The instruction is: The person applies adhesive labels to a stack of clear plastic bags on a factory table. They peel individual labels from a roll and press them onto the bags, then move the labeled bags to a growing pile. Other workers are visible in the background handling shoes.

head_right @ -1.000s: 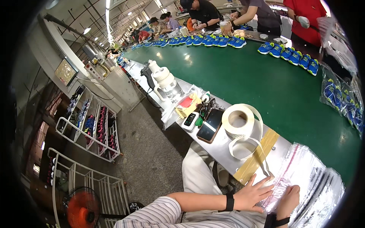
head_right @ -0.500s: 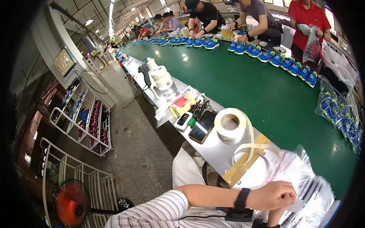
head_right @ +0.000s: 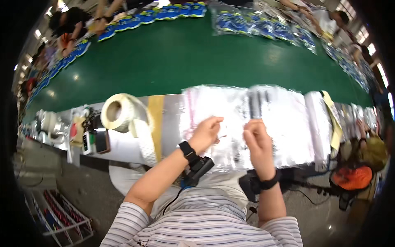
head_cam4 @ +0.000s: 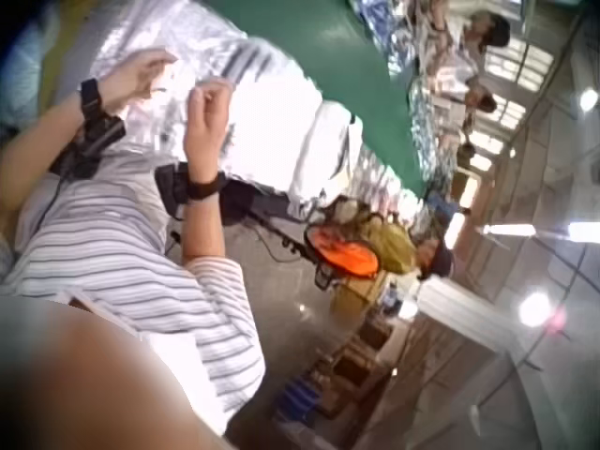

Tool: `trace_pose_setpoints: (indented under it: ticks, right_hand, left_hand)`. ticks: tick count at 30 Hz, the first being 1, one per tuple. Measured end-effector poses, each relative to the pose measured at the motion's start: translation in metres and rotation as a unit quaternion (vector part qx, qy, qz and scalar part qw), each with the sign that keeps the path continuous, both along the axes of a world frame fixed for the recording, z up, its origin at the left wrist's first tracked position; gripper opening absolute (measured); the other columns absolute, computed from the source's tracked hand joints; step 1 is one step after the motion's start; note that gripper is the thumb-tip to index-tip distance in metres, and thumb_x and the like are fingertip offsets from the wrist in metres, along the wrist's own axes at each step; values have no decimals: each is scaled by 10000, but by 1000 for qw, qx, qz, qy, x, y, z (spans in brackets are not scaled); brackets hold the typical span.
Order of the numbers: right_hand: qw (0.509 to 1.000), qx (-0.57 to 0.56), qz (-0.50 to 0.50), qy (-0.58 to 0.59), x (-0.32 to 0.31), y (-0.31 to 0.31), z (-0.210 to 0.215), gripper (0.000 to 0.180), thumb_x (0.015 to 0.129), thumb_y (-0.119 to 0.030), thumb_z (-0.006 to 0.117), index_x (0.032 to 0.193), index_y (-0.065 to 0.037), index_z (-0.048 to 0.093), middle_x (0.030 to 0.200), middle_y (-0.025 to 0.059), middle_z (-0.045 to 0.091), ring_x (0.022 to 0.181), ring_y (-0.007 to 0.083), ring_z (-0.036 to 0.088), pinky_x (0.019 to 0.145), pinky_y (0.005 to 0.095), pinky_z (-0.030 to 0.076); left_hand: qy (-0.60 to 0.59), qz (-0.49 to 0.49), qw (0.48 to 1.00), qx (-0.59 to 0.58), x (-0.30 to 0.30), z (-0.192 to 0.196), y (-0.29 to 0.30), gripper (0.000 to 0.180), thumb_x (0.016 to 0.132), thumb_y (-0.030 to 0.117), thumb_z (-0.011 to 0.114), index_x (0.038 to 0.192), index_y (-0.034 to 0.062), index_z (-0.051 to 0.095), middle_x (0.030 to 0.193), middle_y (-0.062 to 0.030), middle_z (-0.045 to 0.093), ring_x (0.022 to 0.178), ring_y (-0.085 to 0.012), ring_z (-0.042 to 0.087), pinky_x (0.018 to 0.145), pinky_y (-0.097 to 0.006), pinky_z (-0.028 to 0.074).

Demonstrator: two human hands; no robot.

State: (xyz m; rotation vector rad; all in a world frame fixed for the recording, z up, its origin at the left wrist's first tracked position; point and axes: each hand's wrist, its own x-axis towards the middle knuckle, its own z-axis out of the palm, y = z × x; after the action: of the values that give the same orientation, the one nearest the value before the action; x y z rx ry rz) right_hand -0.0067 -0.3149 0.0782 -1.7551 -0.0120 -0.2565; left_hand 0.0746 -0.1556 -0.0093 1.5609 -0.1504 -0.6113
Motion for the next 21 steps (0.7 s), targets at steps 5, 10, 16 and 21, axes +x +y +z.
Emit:
trace_pose_setpoints:
  ticks: [5, 10, 16, 21]
  right_hand:
    - [991, -35, 126, -1, -11, 25, 0, 470, 880, -139, 634, 1300, -44, 446, 1316, 142, 414, 1217, 245, 452, 960, 346, 450]
    - [928, -351, 112, -61, -33, 33, -8, 726, 714, -187, 771, 1323, -2, 422, 1303, 206, 446, 1172, 374, 480, 982, 430, 421]
    - [929, -356, 46, -96, -14, 51, -26, 283, 753, -70, 697, 1022, -31, 615, 1002, 114, 615, 827, 283, 612, 706, 364, 510]
    - [984, 24, -168, 54, 8, -20, -2, 142, 970, -123, 509, 931, -13, 590, 843, 46, 636, 666, 116, 617, 585, 253, 471]
  left_hand:
    - [316, -73, 899, -296, 2, 19, -10, 301, 1000, 224, 433, 1196, 12, 519, 1020, -110, 634, 936, -244, 650, 803, -397, 549]
    - [404, -96, 818, -398, -7, 42, 48, 761, 954, 622, 296, 1435, 36, 224, 1349, -241, 438, 1202, -403, 490, 928, -611, 444]
    - [185, -8, 941, -284, -67, 79, 129, 608, 1022, 429, 269, 1431, -22, 271, 1425, -275, 361, 1243, -388, 473, 937, -466, 491]
    - [121, 107, 974, -158, -135, 65, 164, 407, 1008, 234, 410, 1293, -55, 447, 1286, -199, 540, 1085, -284, 605, 893, -360, 495]
